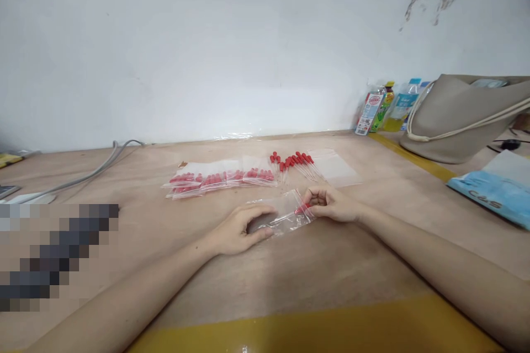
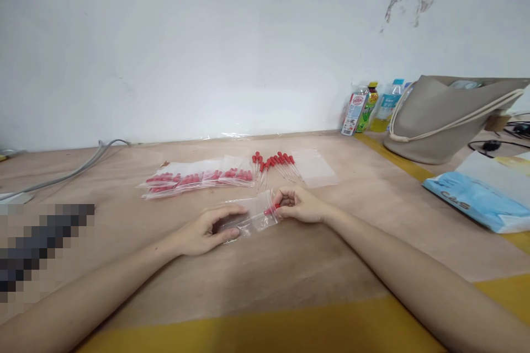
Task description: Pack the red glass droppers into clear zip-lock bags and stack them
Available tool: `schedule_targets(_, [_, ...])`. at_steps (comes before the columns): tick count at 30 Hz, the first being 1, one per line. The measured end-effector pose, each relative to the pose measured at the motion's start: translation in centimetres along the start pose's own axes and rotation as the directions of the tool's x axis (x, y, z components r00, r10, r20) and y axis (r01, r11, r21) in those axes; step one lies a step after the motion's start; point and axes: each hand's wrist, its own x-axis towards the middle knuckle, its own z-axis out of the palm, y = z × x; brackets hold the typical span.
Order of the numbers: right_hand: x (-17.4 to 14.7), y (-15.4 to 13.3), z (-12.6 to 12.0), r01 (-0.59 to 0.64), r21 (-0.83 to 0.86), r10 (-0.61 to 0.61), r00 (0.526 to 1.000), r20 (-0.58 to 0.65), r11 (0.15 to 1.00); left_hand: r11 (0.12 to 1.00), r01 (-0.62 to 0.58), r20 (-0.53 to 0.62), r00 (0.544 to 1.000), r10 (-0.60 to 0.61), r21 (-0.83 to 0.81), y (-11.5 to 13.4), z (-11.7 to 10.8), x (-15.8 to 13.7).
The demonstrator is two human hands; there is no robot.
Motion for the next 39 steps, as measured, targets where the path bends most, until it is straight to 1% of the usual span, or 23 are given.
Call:
schedule_targets(2, [0.2, 0.3, -0.6, 0.017, -0.075, -0.015, 1.000, 0.021, 0.997, 1.000, -0.015, -0.004, 1.000, 0.014, -0.024, -0.2, 0.0, 0.0])
schedule_targets(3, [0.2, 0.3, -0.7, 0.047, -0.122, -0.041, 0.998, 0.045, 0.991, 0.999, -0.022, -0.006, 1.000, 0.022, -0.024, -0.3, 0.0, 0.0])
schedule_targets(5, [0.2, 0.2, -0.5, 0.138, -0.225, -0.116, 0.987, 0.107, 0.964, 0.999, -0.032, -0.008, 0.999, 0.032, -0.015, -0.4, 0.0, 0.0])
schedule_targets(7, [0.1, -0.1, 0.2, 0.220, -0.337, -0.184, 0.973, 0.137, 0.915, 0.999, -0.044, -0.003, 0.999, 0.044, -0.011, -0.4, 0.1, 0.0])
schedule_targets(10, [-0.3, -0.9, 1.1, 0.235, -0.462, -0.196, 0.972, 0.132, 0.855, 0.998, -0.067, 0.019, 0.998, 0.068, -0.021, -0.3, 0.0, 0.1])
schedule_targets(13, [-0.4, -1.2, 0.9, 0.248, -0.474, -0.195, 0.968, 0.159, 0.845, 0.997, -0.072, 0.052, 0.996, 0.072, -0.014, -0.3, 0.0, 0.1])
schedule_targets(14, [-0.3, -1.2, 0.5, 0.238, -0.466, -0.190, 0.971, 0.147, 0.852, 0.997, -0.072, 0.060, 0.996, 0.072, -0.006, -0.3, 0.0, 0.1])
schedule_targets(15, [0.0, -1.1, 0.0, 0.200, -0.464, -0.172, 0.980, 0.101, 0.863, 0.997, -0.075, 0.069, 0.995, 0.074, 0.003, -0.3, 0.0, 0.1])
schedule_targets(16, [0.4, -0.9, -0.5, 0.134, -0.476, -0.145, 0.989, 0.013, 0.869, 0.997, -0.079, 0.080, 0.994, 0.077, 0.015, -0.3, 0.0, 0.1])
schedule_targets(17, [1.0, -0.7, -1.0, 0.047, -0.499, -0.117, 0.987, -0.108, 0.865, 0.996, -0.084, 0.093, 0.992, 0.081, 0.028, -0.2, 0.0, 0.2])
schedule_targets(18, [1.8, -0.5, -1.4, -0.045, -0.531, -0.101, 0.965, -0.243, 0.846, 0.995, -0.087, 0.109, 0.991, 0.082, 0.043, -0.2, 0.0, 0.2])
schedule_targets(19, [2.6, -0.4, -1.6, -0.127, -0.565, -0.111, 0.923, -0.368, 0.815, 0.994, -0.088, 0.128, 0.989, 0.080, 0.057, -0.1, -0.1, 0.2])
schedule_targets(20, [3.5, -0.2, -1.8, -0.190, -0.597, -0.143, 0.874, -0.465, 0.779, 0.994, -0.085, 0.149, 0.986, 0.074, 0.070, 0.0, -0.1, 0.2])
schedule_targets(21, [4.5, -0.1, -1.7, -0.231, -0.624, -0.184, 0.830, -0.527, 0.746, 0.994, -0.081, 0.168, 0.984, 0.066, 0.080, 0.0, -0.1, 0.3])
schedule_targets(22, [5.6, -0.1, -1.6, -0.257, -0.640, -0.215, 0.797, -0.564, 0.724, 0.994, -0.075, 0.182, 0.981, 0.059, 0.085, 0.1, -0.1, 0.3])
schedule_targets(24, [7.5, -0.3, -1.1, -0.298, -0.641, -0.226, 0.763, -0.605, 0.708, 0.994, -0.061, 0.207, 0.977, 0.041, 0.088, 0.2, -0.3, 0.3])
schedule_targets(28, [10.1, -1.2, -0.5, -0.405, -0.548, -0.097, 0.734, -0.672, 0.732, 0.995, -0.045, 0.238, 0.971, 0.022, 0.091, 0.4, -0.4, 0.2])
schedule_targets(30, [10.7, -1.6, -0.8, -0.434, -0.500, -0.042, 0.723, -0.690, 0.749, 0.995, -0.051, 0.238, 0.971, 0.028, 0.089, 0.4, -0.4, 0.2])
schedule_targets(33, [10.7, -1.8, -1.6, -0.436, -0.461, -0.028, 0.703, -0.710, 0.773, 0.994, -0.060, 0.230, 0.972, 0.039, 0.087, 0.3, -0.3, 0.2])
schedule_targets(35, [10.0, -1.7, -2.2, -0.398, -0.436, -0.039, 0.701, -0.712, 0.807, 0.994, -0.061, 0.226, 0.973, 0.040, 0.085, 0.3, -0.2, 0.2])
schedule_targets(37, [8.4, -1.4, -2.6, -0.305, -0.377, -0.050, 0.716, -0.696, 0.875, 0.995, -0.062, 0.220, 0.975, 0.043, 0.080, 0.2, -0.2, 0.2])
schedule_targets(39, [6.4, -1.0, -2.7, -0.191, -0.279, -0.052, 0.733, -0.678, 0.941, 0.995, -0.065, 0.216, 0.975, 0.047, 0.075, 0.2, -0.2, 0.2])
